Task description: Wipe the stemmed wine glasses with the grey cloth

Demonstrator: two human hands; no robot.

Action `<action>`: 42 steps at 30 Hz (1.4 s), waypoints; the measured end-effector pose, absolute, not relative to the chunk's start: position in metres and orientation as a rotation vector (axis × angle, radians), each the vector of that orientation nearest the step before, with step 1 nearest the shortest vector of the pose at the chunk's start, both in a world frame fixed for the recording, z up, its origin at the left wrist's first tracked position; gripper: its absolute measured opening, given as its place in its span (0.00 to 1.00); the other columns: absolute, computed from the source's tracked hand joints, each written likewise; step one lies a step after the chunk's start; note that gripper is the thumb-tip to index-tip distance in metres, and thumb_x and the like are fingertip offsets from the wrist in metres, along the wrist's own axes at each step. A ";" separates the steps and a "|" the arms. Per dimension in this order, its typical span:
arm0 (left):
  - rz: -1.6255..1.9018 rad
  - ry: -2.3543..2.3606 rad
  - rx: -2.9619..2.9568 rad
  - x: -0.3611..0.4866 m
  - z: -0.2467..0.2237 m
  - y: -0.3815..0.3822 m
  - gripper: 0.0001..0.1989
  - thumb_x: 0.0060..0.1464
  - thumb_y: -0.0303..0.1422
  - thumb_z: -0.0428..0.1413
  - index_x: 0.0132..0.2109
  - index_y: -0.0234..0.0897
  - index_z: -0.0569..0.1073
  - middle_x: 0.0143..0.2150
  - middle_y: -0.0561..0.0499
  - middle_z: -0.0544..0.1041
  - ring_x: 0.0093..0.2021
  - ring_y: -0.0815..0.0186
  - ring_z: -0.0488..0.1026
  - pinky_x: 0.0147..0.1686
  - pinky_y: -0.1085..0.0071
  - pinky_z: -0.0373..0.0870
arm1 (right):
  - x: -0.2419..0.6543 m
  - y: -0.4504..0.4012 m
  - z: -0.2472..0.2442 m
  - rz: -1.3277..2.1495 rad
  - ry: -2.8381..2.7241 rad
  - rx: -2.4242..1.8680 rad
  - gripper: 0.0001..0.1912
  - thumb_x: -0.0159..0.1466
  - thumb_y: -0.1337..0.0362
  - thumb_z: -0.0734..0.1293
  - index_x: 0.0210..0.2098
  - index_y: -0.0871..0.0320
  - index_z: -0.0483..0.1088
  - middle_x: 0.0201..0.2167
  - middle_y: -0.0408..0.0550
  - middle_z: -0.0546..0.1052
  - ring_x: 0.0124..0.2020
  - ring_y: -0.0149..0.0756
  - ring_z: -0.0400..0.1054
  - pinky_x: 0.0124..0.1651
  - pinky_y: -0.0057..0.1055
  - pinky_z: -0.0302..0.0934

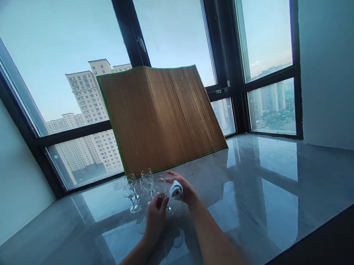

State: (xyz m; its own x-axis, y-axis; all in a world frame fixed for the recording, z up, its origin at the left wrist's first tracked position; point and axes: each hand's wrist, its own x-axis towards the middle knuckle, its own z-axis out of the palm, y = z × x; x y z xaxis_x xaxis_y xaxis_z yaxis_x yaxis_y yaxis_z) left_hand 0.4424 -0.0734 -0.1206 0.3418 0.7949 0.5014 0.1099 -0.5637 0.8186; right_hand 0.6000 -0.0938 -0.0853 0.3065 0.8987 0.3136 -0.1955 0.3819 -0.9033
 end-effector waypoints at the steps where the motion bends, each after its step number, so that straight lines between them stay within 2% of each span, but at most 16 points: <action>1: 1.244 0.789 1.917 0.442 -0.120 -0.074 0.17 0.59 0.47 0.56 0.33 0.37 0.72 0.28 0.52 0.74 0.28 0.65 0.68 0.31 0.70 0.63 | 0.599 -0.099 -0.084 0.930 -1.005 -0.853 0.20 0.55 0.57 0.70 0.47 0.53 0.75 0.37 0.50 0.80 0.21 0.32 0.65 0.24 0.30 0.59; 7: 1.201 0.807 1.917 0.441 -0.115 -0.078 0.17 0.62 0.46 0.52 0.34 0.38 0.72 0.28 0.53 0.74 0.28 0.66 0.68 0.30 0.71 0.61 | 0.598 -0.107 -0.079 1.316 -1.069 -0.681 0.31 0.50 0.63 0.72 0.54 0.52 0.72 0.44 0.52 0.81 0.21 0.29 0.65 0.25 0.28 0.57; 11: 1.198 0.806 1.958 0.439 -0.114 -0.078 0.15 0.63 0.43 0.52 0.34 0.38 0.73 0.29 0.52 0.75 0.29 0.65 0.69 0.31 0.70 0.63 | 0.597 -0.101 -0.078 1.413 -1.089 -0.573 0.41 0.46 0.68 0.73 0.60 0.53 0.66 0.48 0.53 0.80 0.20 0.25 0.65 0.25 0.25 0.56; 14: 1.185 0.809 1.965 0.439 -0.114 -0.077 0.15 0.63 0.44 0.52 0.34 0.38 0.73 0.30 0.52 0.76 0.30 0.64 0.71 0.33 0.70 0.63 | 0.597 -0.099 -0.078 1.416 -1.095 -0.567 0.44 0.46 0.69 0.73 0.62 0.53 0.63 0.50 0.53 0.79 0.22 0.25 0.67 0.27 0.24 0.59; 23: 1.219 0.869 1.955 0.441 -0.116 -0.076 0.16 0.59 0.46 0.55 0.35 0.38 0.71 0.25 0.56 0.68 0.26 0.67 0.64 0.29 0.72 0.59 | 0.598 -0.096 -0.080 1.376 -1.077 -0.578 0.42 0.47 0.69 0.74 0.61 0.52 0.62 0.50 0.52 0.79 0.21 0.24 0.67 0.26 0.23 0.58; 34: 1.233 0.865 1.932 0.439 -0.114 -0.077 0.06 0.58 0.36 0.53 0.37 0.39 0.71 0.28 0.54 0.72 0.29 0.65 0.69 0.31 0.70 0.63 | 0.595 -0.099 -0.073 1.398 -1.072 -0.607 0.44 0.45 0.69 0.75 0.61 0.56 0.61 0.51 0.55 0.79 0.21 0.23 0.67 0.25 0.22 0.58; 42: 1.297 0.815 1.867 0.440 -0.113 -0.076 0.07 0.57 0.35 0.53 0.40 0.40 0.73 0.29 0.53 0.74 0.30 0.64 0.71 0.33 0.69 0.67 | 0.596 -0.096 -0.076 1.368 -1.071 -0.606 0.42 0.46 0.69 0.75 0.59 0.54 0.61 0.50 0.53 0.79 0.20 0.24 0.67 0.26 0.23 0.59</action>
